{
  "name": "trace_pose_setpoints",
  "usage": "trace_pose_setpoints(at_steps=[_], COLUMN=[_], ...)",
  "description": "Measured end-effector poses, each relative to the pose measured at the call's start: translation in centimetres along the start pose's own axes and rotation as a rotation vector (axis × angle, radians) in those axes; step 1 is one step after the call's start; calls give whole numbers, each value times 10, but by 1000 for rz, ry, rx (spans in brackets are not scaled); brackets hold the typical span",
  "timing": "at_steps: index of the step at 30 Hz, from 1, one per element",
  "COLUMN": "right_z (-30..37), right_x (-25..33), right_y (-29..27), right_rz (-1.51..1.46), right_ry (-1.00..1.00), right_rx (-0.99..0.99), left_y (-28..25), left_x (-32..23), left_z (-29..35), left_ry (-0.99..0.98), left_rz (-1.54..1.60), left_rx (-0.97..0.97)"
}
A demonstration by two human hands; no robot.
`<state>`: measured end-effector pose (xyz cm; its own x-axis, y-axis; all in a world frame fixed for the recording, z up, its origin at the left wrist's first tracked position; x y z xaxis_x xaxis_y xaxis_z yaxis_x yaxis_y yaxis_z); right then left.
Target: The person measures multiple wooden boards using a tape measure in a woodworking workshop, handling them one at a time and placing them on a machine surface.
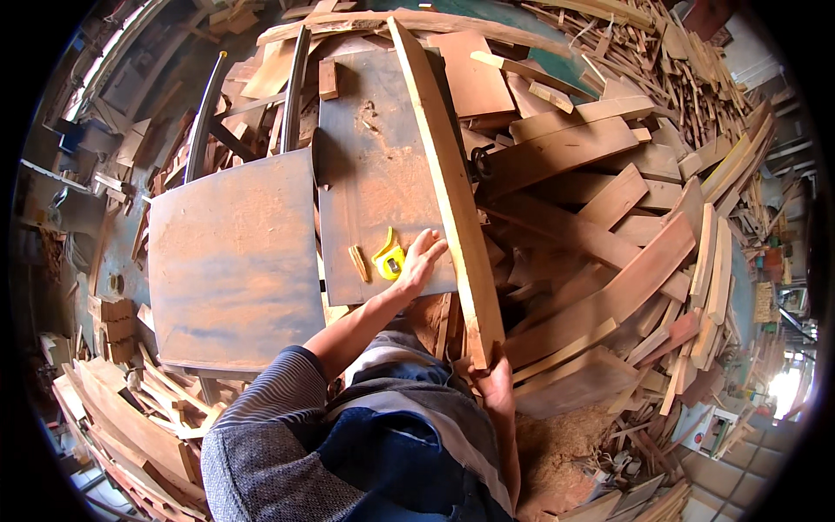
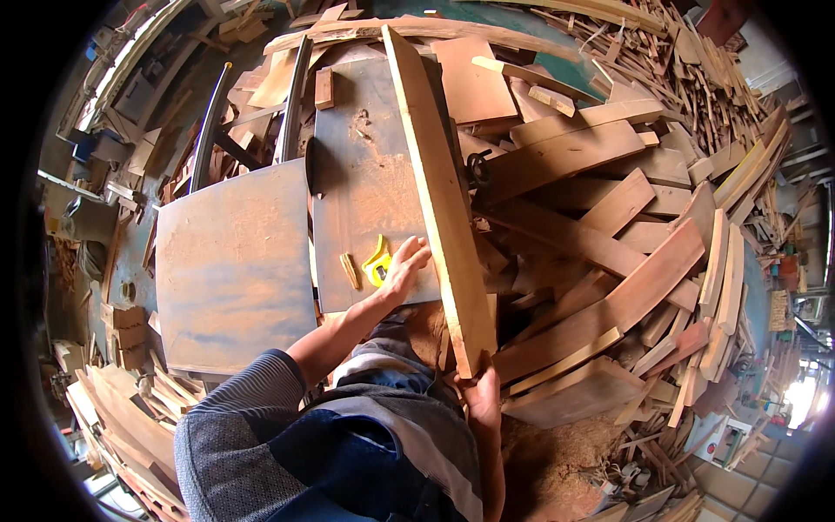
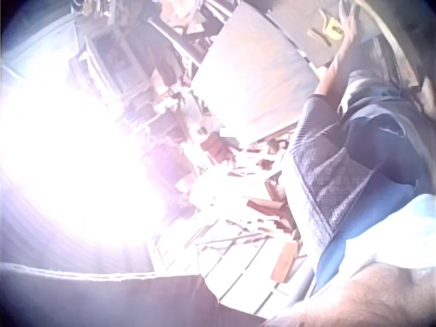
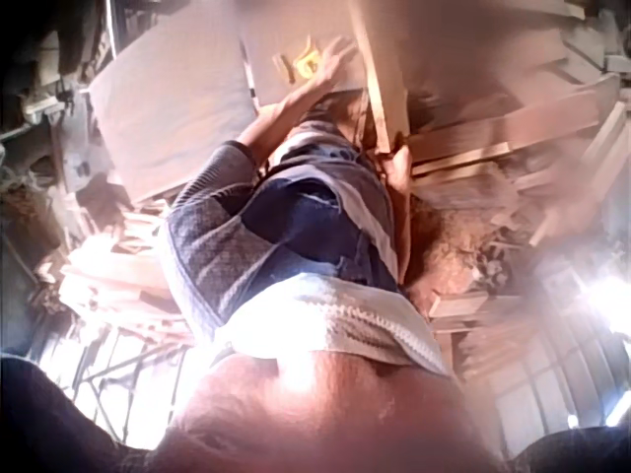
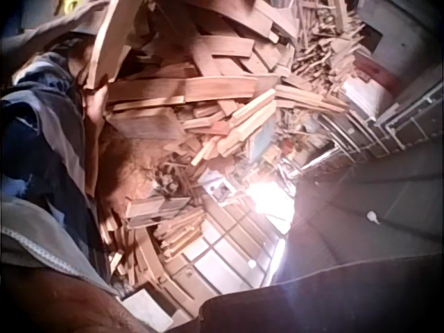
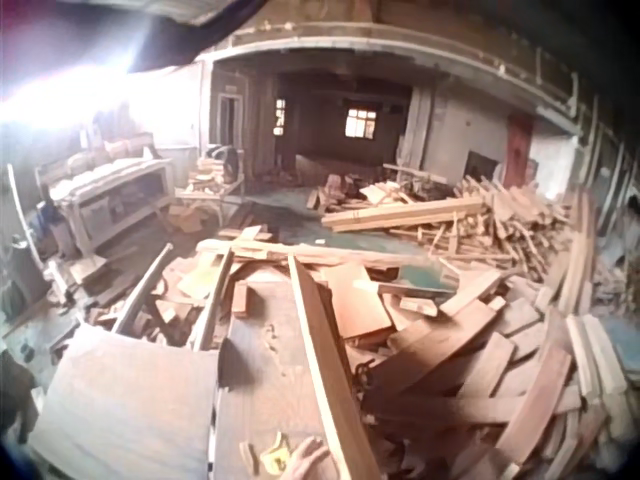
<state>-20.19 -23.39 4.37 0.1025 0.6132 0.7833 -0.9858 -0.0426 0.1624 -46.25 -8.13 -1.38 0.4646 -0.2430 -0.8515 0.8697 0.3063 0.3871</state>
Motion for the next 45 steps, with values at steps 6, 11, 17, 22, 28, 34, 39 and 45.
trace_pose_setpoints(at_steps=[6,11,17,22,28,34,39,45], right_z=[-2,6,30,35,39,37,36,35], right_x=[-19,-12,-7,1,25,23,16,-3], right_y=[5,8,-18,-38,-13,-10,-10,-11], right_rz=[-667,-621,4,-33,75,4,-7,-83], right_ry=[546,537,169,-26,-97,-89,-98,-65], right_rx=[83,224,-426,-409,-413,-395,-356,-272], left_y=[59,82,111,128,133,135,130,116], left_x=[-34,-22,-23,-29,-30,-31,-31,-35], left_z=[-9,-22,-20,-16,-17,-16,-16,-15], left_ry=[264,275,223,208,193,194,178,117], left_rz=[-308,-622,-724,-718,-744,-740,-736,-693], left_rx=[16,-150,-167,-165,-165,-166,-165,-102])
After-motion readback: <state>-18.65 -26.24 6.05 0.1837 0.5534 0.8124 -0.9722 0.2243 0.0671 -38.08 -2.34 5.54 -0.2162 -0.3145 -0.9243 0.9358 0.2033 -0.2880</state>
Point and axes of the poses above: each hand's wrist, its own z-axis away from the middle knuckle, its own y-axis out of the palm, x = y × z, the point moved 2 cm from there along -z, towards the middle knuckle, and after that the axes turned 6 degrees about z, right-handed, at the moved point
